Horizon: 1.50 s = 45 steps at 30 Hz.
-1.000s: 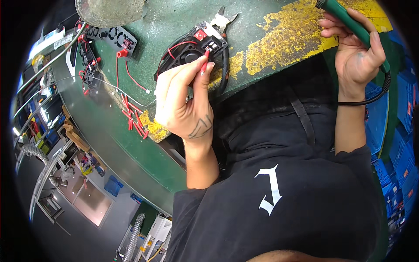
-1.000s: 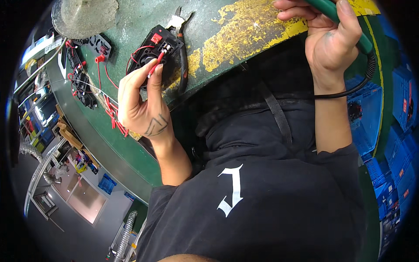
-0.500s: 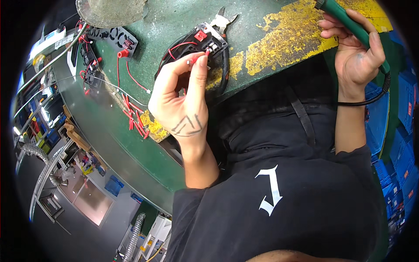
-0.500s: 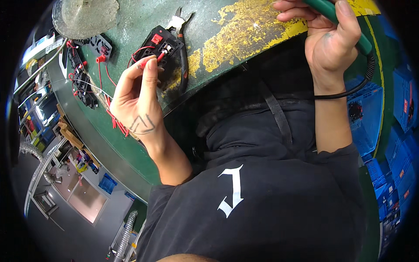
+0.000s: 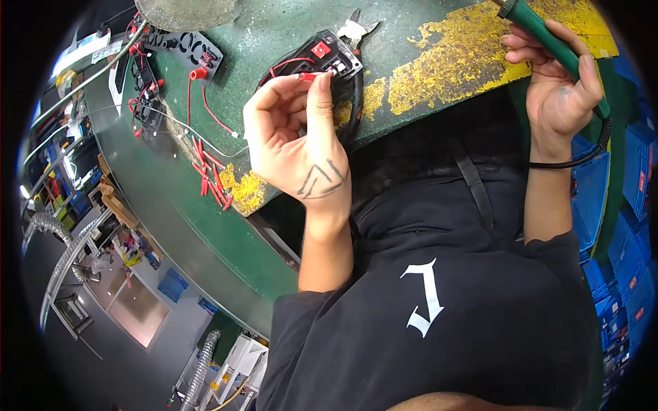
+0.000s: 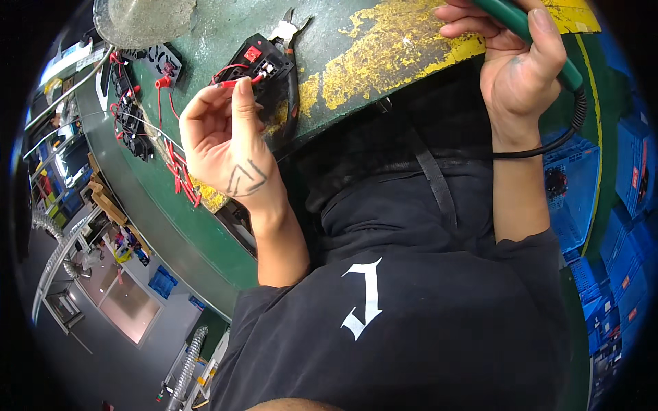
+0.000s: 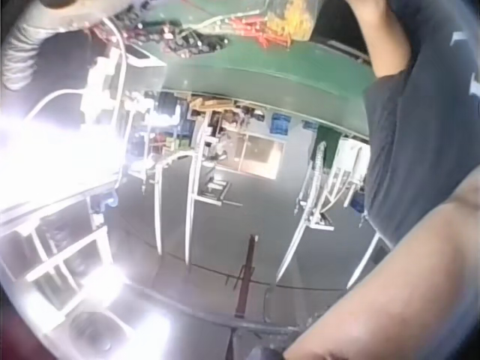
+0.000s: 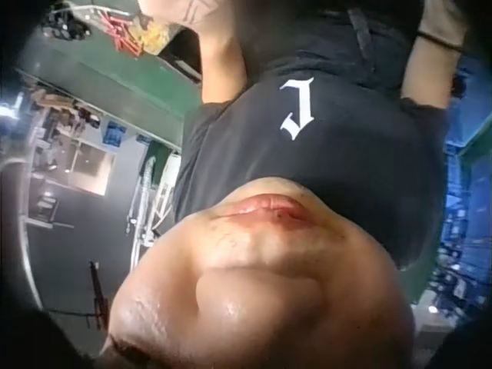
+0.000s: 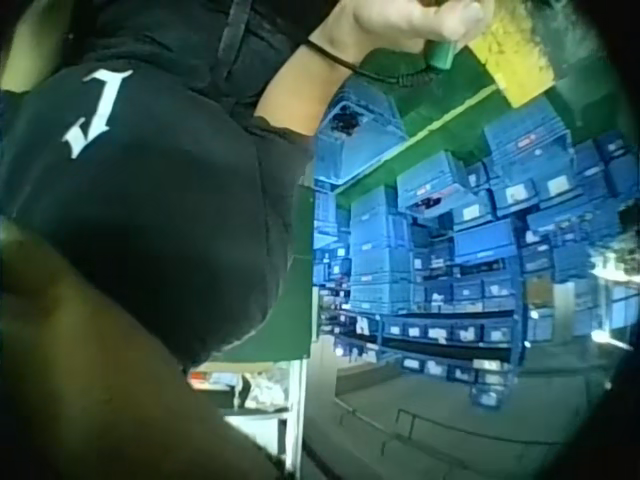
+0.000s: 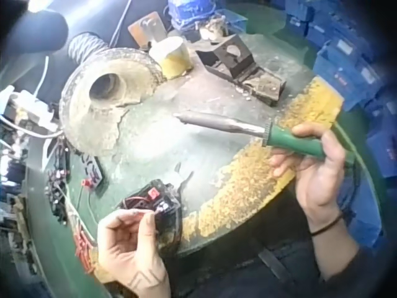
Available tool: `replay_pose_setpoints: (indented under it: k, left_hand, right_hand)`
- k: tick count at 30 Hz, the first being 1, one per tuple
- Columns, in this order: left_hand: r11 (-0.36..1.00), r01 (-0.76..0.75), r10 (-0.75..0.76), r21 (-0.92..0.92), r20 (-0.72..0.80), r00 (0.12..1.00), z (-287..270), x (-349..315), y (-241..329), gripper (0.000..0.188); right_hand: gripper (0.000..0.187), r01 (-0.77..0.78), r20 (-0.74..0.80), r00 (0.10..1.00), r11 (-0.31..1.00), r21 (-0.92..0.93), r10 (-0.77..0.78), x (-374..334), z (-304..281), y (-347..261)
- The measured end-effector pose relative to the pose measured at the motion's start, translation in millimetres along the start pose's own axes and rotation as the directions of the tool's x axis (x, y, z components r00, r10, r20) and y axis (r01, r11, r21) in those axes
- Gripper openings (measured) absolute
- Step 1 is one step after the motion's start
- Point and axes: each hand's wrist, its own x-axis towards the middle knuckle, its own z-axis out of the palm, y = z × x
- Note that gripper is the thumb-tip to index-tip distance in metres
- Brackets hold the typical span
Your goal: Soldering wires to small cooling fans on an assembly workbench.
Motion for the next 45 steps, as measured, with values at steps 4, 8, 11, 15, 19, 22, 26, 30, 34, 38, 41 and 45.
replay_pose_setpoints:
  k: [4,8,11,15,19,22,26,30,34,38,41,45]
  left_hand:
    - [0.991,-0.106,0.109,0.085,-0.034,0.993,2,-2,-5,0.022]
    - [0.992,-0.111,0.117,0.056,-0.110,0.987,10,-5,-3,0.015]
    - [0.986,-0.134,0.147,0.101,-0.129,0.981,16,-1,-6,0.015]
    - [0.877,-0.311,0.372,0.366,-0.109,0.922,18,-1,-11,0.016]
    - [0.862,-0.276,0.368,0.426,-0.151,0.917,23,-7,-7,0.014]
    - [0.856,-0.265,0.363,0.444,-0.149,0.920,28,-8,-6,0.013]
    - [0.832,-0.293,0.416,0.471,-0.180,0.891,35,-8,-12,0.012]
    - [0.833,-0.264,0.408,0.487,-0.219,0.886,36,-10,-15,0.013]
    - [0.796,-0.293,0.470,0.530,-0.235,0.851,37,-12,-17,0.013]
    - [0.790,-0.290,0.487,0.540,-0.266,0.832,39,-11,-14,0.014]
    - [0.772,-0.292,0.498,0.564,-0.253,0.829,39,-11,-16,0.013]
    - [0.779,-0.264,0.476,0.569,-0.261,0.840,41,-11,-16,0.013]
  right_hand:
    - [0.059,-0.019,0.041,0.999,0.999,0.039,0.018,5,1,-1]
    - [0.059,-0.030,-0.094,0.995,0.997,-0.074,0.023,1,31,-3]
    - [0.058,-0.023,-0.125,0.992,0.998,-0.059,0.015,-1,27,-3]
    - [0.057,-0.033,-0.109,0.994,0.995,-0.096,0.023,0,33,-6]
    - [0.057,-0.064,-0.060,0.996,0.994,-0.094,0.059,2,32,-7]
    - [0.057,-0.064,-0.032,0.998,0.993,-0.096,0.062,3,30,-9]
    - [0.057,-0.077,-0.005,0.997,0.996,-0.050,0.077,6,28,-9]
    - [0.055,-0.099,0.018,0.995,0.995,-0.013,0.100,6,29,-9]
    - [0.054,-0.121,0.038,0.992,0.993,-0.016,0.121,5,32,-12]
    - [0.052,-0.122,0.064,0.990,0.992,-0.012,0.122,6,30,-12]
    - [0.052,-0.114,0.076,0.990,0.993,-0.009,0.115,6,29,-11]
    - [0.052,-0.106,0.080,0.991,0.994,0.002,0.106,7,27,-10]
